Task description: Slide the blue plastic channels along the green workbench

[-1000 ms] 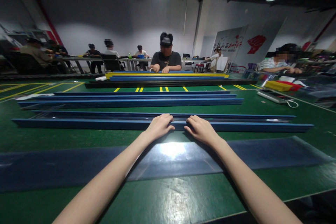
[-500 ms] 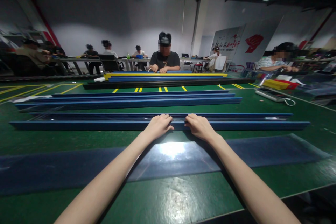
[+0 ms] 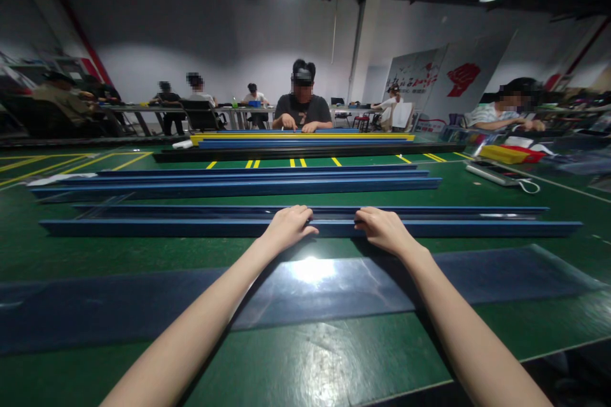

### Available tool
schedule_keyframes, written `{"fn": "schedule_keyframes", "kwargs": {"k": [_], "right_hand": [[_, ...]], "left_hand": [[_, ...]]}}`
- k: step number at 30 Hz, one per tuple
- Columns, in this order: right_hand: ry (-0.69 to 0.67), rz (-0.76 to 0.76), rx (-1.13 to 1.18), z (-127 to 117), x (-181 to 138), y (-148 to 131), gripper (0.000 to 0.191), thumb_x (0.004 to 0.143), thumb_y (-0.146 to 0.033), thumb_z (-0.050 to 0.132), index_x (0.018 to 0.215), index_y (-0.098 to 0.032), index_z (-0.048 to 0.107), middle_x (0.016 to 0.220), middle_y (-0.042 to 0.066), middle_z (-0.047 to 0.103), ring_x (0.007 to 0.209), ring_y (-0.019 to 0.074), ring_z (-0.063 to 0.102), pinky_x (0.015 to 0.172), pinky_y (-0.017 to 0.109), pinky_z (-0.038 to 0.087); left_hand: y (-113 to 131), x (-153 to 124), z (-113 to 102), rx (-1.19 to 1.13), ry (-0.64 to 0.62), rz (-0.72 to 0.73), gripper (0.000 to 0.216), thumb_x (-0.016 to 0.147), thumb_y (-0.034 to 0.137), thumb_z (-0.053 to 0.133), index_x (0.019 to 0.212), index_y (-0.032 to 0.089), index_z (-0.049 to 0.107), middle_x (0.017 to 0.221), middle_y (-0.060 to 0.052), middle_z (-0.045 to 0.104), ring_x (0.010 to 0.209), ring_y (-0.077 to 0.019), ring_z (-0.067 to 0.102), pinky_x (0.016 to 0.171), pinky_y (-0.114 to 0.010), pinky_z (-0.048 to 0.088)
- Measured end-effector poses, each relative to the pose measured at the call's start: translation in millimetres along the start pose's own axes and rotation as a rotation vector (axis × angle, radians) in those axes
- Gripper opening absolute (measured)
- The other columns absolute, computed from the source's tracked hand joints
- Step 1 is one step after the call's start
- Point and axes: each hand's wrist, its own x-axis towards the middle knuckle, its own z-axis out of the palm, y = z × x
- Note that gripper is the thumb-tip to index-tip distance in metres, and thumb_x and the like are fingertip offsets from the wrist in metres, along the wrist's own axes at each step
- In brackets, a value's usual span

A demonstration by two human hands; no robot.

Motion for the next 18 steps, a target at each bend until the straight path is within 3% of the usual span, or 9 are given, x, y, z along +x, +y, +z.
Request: {"fn": "schedule_keyframes", "kwargs": {"k": [7, 18], "right_hand": [[-0.013, 0.078, 0.032, -1.5, -9.9, 16.4, 0.011, 0.080, -0.020, 0.045, 0.075, -0.020, 0.055, 0.080, 0.001, 0.061, 0.073, 0.0147, 0.055, 0.053, 0.024, 0.026], [-0.010, 0.085, 0.017, -2.9, -11.4, 13.4, 0.014, 0.080, -0.024, 0.044, 0.079, -0.019, 0.057, 0.083, 0.003, 0.062, 0.076, 0.0161, 0.056, 0.058, 0.023, 0.031]], "left_hand": [[-1.7, -0.3, 3.3, 0.034, 0.004, 0.016, 0.024, 0.080, 0.041, 0.053, 0.087, 0.018, 0.054, 0.089, -0.004, 0.060, 0.086, -0.0184, 0.055, 0.071, -0.027, 0.041], [1.9, 0.5, 0.8, 0.064, -0.003, 0.010, 0.021, 0.081, 0.038, 0.052, 0.085, 0.018, 0.055, 0.087, -0.003, 0.061, 0.084, -0.0178, 0.056, 0.069, -0.026, 0.041]]}}
